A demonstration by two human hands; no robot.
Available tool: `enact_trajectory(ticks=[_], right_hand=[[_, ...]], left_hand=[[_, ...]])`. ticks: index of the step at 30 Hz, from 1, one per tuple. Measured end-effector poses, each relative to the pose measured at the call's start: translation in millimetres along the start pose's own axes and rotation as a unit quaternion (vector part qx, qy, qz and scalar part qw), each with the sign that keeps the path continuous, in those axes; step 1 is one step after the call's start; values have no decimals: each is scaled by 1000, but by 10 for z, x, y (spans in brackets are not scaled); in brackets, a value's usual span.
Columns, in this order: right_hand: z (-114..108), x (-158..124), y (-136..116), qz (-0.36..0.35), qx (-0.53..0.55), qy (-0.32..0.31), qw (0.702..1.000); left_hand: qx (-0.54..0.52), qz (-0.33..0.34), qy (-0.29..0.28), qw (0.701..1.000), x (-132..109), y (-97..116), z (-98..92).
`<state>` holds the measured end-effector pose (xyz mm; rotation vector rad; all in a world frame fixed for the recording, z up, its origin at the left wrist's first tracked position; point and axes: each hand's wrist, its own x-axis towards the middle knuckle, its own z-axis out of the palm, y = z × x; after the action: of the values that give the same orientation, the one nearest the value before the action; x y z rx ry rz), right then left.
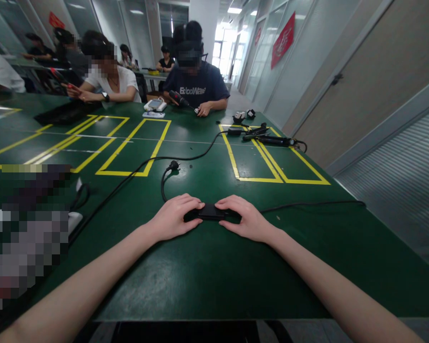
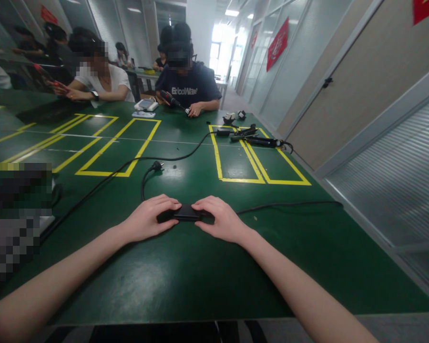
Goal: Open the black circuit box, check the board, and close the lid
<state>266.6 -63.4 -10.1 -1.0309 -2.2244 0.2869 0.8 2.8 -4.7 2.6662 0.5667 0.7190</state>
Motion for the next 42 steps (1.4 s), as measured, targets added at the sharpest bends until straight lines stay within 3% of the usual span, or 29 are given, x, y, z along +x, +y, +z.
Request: enact_trajectory(ticks=[8, 13, 19, 28, 42], right_hand=[[34, 33, -26, -17, -27, 23, 999], [11, 46, -122, 17, 0, -1, 1000], [16, 46, -136, 0, -44, -46, 998], [6, 46, -151, -26, -83, -60, 994], [9, 42, -171, -72, -74, 1, 995]], left_hand=[[31, -16, -16, 999, 33, 45, 38], [73, -31, -23, 997, 63, 109, 78], [121, 13, -29, 992, 64, 136, 85], [102, 45, -18, 994, 67, 164, 27], [56, 67, 36, 996, 49, 136, 68]])
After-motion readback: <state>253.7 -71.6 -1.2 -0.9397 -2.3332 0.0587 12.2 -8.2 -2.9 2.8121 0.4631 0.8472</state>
